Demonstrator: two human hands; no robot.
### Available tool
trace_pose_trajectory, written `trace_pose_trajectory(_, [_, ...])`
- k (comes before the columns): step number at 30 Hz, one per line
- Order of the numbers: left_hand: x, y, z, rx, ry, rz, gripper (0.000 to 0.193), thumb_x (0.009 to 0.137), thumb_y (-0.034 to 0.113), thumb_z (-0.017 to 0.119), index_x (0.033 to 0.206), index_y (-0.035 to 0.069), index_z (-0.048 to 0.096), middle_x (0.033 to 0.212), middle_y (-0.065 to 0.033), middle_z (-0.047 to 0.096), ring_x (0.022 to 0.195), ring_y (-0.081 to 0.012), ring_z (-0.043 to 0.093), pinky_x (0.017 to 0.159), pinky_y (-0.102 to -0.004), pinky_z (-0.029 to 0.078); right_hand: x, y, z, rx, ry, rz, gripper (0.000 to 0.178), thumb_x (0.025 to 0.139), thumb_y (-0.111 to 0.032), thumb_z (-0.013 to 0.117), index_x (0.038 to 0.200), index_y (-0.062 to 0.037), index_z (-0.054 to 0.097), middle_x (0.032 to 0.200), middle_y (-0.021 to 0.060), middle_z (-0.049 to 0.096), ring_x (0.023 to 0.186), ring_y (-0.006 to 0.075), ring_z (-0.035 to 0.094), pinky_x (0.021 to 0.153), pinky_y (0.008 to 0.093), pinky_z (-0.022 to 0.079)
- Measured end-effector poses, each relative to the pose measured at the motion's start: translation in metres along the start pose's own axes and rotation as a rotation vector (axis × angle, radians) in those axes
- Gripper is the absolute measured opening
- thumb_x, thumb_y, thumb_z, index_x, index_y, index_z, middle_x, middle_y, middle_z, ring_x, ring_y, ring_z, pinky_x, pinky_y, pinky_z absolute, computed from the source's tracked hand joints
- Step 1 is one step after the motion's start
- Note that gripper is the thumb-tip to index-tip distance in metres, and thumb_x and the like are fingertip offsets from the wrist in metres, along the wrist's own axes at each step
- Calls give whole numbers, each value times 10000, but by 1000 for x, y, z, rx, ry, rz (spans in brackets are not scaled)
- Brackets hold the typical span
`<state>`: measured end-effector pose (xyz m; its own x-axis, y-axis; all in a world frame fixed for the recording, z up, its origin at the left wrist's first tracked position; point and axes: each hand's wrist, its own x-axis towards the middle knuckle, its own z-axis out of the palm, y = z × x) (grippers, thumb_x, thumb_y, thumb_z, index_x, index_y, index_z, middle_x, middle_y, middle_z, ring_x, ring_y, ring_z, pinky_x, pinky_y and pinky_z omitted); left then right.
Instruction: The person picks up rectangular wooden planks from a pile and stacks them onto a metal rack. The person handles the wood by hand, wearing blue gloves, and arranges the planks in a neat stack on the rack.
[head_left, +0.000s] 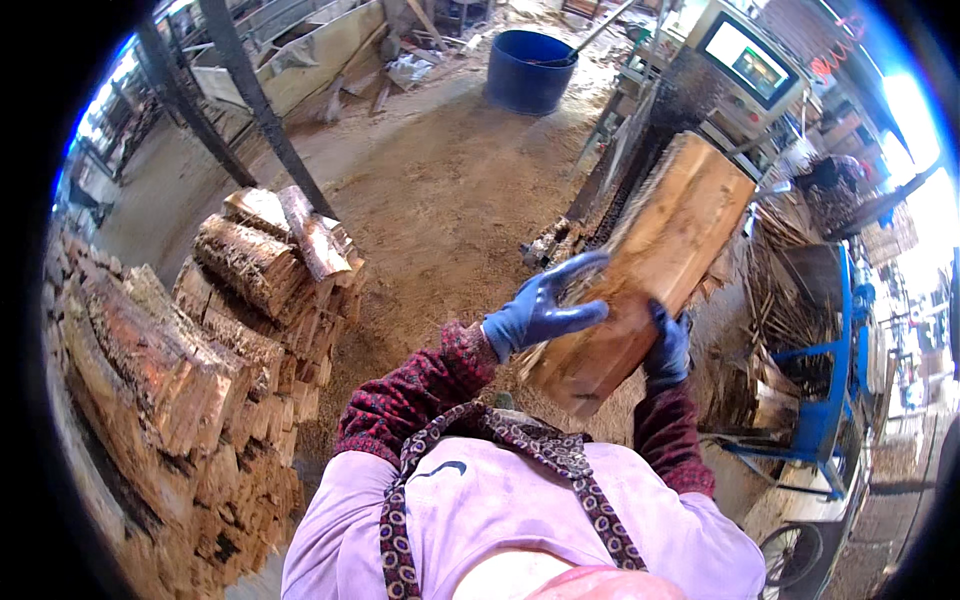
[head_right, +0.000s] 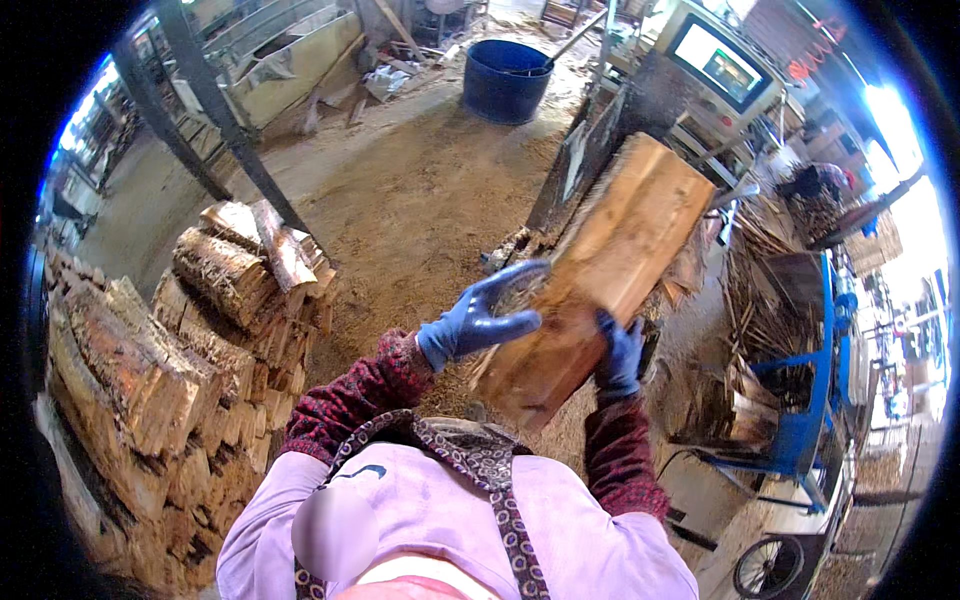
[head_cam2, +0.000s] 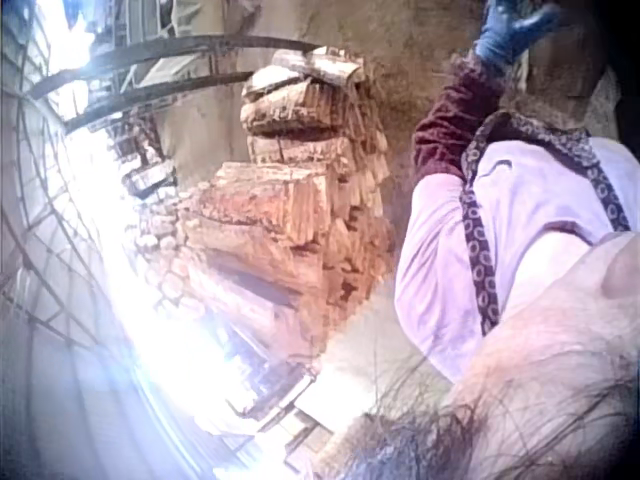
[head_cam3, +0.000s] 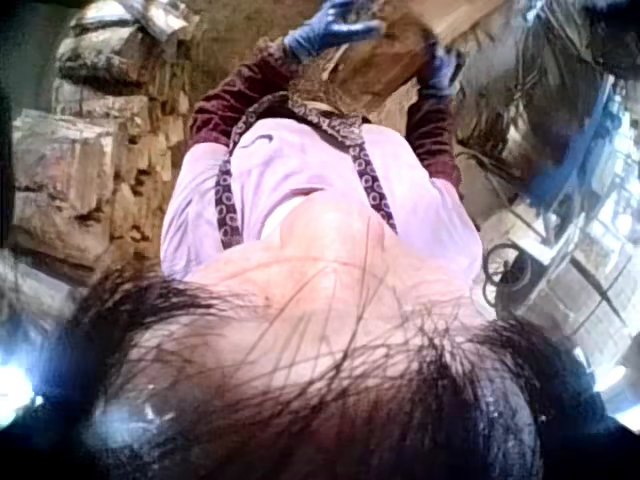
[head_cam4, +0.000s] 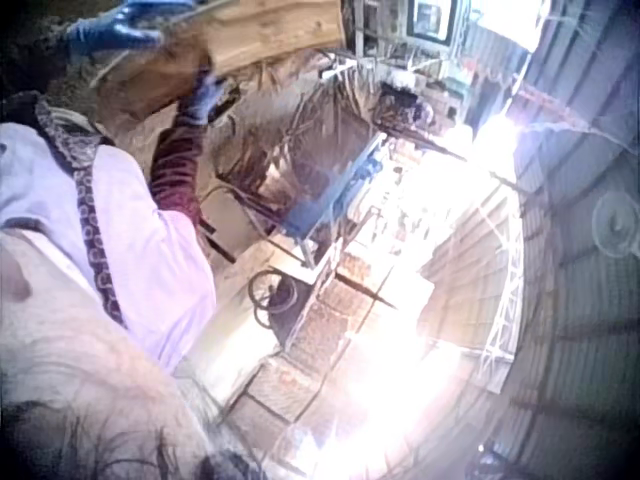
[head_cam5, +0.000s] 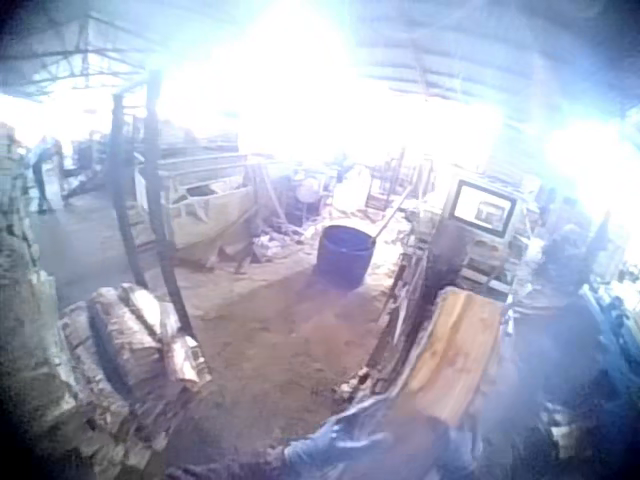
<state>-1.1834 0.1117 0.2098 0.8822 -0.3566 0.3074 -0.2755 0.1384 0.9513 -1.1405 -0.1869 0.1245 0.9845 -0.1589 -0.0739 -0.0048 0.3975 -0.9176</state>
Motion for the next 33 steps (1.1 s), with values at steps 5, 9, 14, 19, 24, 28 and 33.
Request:
trace_pose_trajectory(5, [-78, -59, -22, 104, 94, -251, 721, 915, 380, 798, 1489, 51, 511, 1428, -125, 577, 1318, -213, 518, 1130, -390, 396, 185, -22, -8, -1192, -682, -495, 275, 1047, -178, 554, 1253, -30, 663, 1220, 92, 699, 1133, 229, 643, 1028, 346, 492])
trace_pose_trajectory(9, [-167, -80, -37, 240, 305, -480, 648, 913, 424, 792, 1428, 89, 586, 1276, -113, 684, 1166, -201, 639, 1024, -377, 509, 246, 45, -73, -1835, -42, -635, 406, 987, -315, 608, 1253, -13, 665, 1258, 170, 674, 1141, 301, 635, 1010, 405, 504])
trace_pose_trajectory(14, [-358, -59, -27, 393, 1025, -613, 524, 931, 344, 781, 1369, 94, 636, 1178, -85, 723, 1082, -162, 670, 978, -345, 543, 145, 132, 93, -1542, -455, -600, 676, 907, -491, 689, 1335, 27, 614, 1439, 254, 561, 1299, 395, 555, 1101, 478, 444])
trace_pose_trajectory(19, [-425, 80, -73, 940, 1497, -148, 436, 955, 151, 738, 1366, 53, 628, 1255, -109, 706, 1129, -179, 676, 995, -341, 536, -47, 133, 351, -485, -1243, -226, 558, 991, -273, 678, 1441, 18, 524, 1448, 193, 574, 1320, 305, 561, 1120, 394, 449])
trace_pose_trajectory(24, [-471, 181, -88, 1014, 1828, 195, 541, 947, 112, 735, 1432, -30, 543, 1357, -177, 647, 1245, -264, 634, 1064, -393, 494, -236, 58, 571, -13, -1852, 439, 528, 1042, -241, 642, 1497, -23, 484, 1440, 110, 594, 1268, 215, 611, 1055, 366, 513])
trace_pose_trajectory(28, [-507, 261, -116, 1619, 1915, 197, 605, 935, 121, 756, 1461, -32, 500, 1457, -203, 557, 1330, -299, 560, 1125, -412, 434, -342, 66, 705, -174, -1911, 501, 484, 1015, -376, 675, 1381, -68, 606, 1322, 63, 678, 1172, 199, 667, 978, 385, 542])
trace_pose_trajectory(33, [-531, 297, -166, 1281, 1791, -95, 698, 862, 289, 855, 1390, -44, 543, 1362, -214, 616, 1291, -301, 585, 1112, -387, 434, -400, 138, 794, -544, -1685, -856, 737, 901, -637, 683, 1209, 32, 685, 1196, 199, 698, 1122, 344, 656, 1004, 421, 502])
